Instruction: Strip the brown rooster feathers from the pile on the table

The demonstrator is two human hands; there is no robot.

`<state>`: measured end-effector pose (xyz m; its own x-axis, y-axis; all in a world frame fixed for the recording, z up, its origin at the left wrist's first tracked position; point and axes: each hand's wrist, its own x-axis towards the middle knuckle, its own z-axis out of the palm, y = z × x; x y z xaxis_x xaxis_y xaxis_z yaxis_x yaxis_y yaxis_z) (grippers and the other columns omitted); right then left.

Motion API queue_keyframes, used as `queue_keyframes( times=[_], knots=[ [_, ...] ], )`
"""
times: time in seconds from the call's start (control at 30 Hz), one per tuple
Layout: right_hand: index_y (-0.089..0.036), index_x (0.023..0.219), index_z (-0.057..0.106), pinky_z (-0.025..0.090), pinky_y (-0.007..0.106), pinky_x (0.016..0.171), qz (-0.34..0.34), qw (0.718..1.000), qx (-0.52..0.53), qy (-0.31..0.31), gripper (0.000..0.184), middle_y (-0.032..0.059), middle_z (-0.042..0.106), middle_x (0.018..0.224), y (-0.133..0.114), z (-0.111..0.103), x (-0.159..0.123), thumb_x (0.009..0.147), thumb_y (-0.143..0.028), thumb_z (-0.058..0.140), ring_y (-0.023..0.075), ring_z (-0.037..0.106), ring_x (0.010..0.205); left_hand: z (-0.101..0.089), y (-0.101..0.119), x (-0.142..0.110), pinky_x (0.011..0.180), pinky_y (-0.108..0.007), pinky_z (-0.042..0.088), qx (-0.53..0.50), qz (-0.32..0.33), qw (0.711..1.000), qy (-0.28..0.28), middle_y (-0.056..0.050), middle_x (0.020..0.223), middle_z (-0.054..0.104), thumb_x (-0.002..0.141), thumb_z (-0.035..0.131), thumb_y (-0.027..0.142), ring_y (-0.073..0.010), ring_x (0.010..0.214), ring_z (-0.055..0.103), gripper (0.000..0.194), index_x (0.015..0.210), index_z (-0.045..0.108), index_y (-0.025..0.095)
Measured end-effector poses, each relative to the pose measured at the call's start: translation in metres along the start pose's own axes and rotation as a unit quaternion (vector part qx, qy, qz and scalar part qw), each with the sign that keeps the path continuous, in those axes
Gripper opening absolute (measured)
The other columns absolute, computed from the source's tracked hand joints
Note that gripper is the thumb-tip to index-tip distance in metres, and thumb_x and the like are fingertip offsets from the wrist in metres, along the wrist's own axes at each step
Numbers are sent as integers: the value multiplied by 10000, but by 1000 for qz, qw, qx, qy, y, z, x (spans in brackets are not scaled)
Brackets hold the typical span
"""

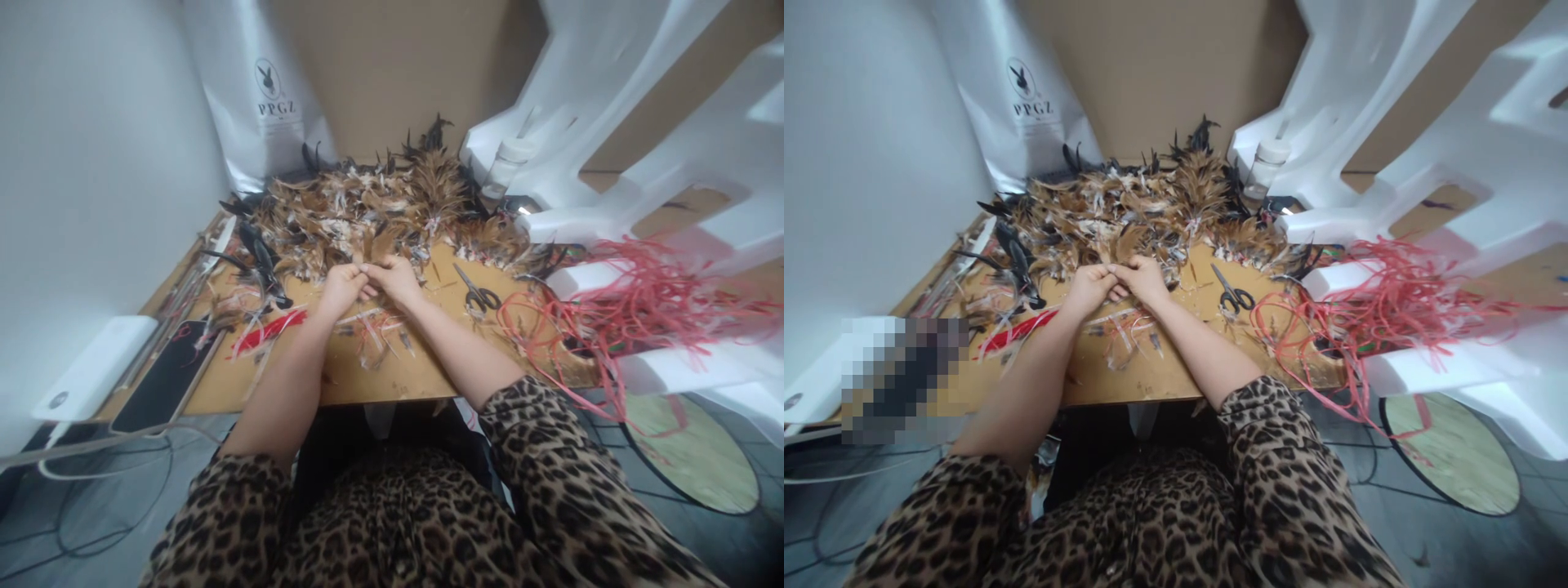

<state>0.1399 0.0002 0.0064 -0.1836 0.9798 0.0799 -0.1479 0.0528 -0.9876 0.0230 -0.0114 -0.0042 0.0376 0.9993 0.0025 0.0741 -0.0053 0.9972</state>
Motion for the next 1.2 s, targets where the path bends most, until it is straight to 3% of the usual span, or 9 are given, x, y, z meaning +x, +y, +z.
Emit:
queue_keyframes(
  times=[0.23,0.53,0.63,0.73,0.83,0.9,1.03,1.2],
  knots=[
    [-166,490,439,221,192,405,20,999,-11,-46,425,-68,435,398,-2,-11,5,546,-456,745,42,345,393,-1,9,-5,497,-194,468,-74,-28,995,-54,-76,622,662,699,638,177,-91,480,590,108,662,612,79],
    [-159,485,495,300,192,427,18,998,-4,-55,385,-46,496,420,-2,-10,3,575,-432,750,47,393,404,-1,6,-5,439,-172,426,-92,-34,994,-41,-54,555,635,700,651,201,-66,415,538,153,611,611,84],
    [-162,623,604,357,185,478,30,998,17,-49,300,-35,582,535,-2,-17,10,589,-428,740,55,465,472,-4,9,-4,446,-161,425,-117,-34,992,-6,-65,608,659,697,679,257,-61,441,552,189,666,627,78],
    [-185,814,675,400,184,550,25,1000,3,-2,294,-25,647,672,-4,-33,21,617,-401,713,67,537,577,-12,11,-1,443,-129,408,-171,-26,982,79,-66,686,683,707,686,297,-48,492,576,221,724,625,85],
    [-161,760,682,392,191,547,-18,995,-78,54,223,-25,634,631,-3,-50,30,623,-337,691,67,508,551,-21,10,5,427,-114,399,-222,-11,967,120,-40,668,672,714,687,299,-41,497,581,217,721,608,97],
    [-140,724,679,394,202,545,-29,986,-155,53,191,-15,629,611,-2,-56,32,637,-309,662,75,500,533,-24,9,7,410,-113,390,-237,-11,962,133,-13,620,649,708,694,300,-37,466,564,219,707,594,104],
    [-133,719,692,399,216,580,-62,934,-350,-16,212,15,655,648,-3,-53,24,681,-325,613,102,544,578,-25,8,7,377,-113,364,-234,-17,961,143,9,570,615,692,707,299,-28,415,525,234,668,573,107],
    [-170,719,709,407,255,654,-71,795,-594,-102,159,76,697,756,-13,-39,9,689,-251,576,172,611,709,-24,9,6,372,-114,361,-227,-25,963,140,7,569,615,701,699,281,-31,413,526,215,668,572,110]
  ],
)
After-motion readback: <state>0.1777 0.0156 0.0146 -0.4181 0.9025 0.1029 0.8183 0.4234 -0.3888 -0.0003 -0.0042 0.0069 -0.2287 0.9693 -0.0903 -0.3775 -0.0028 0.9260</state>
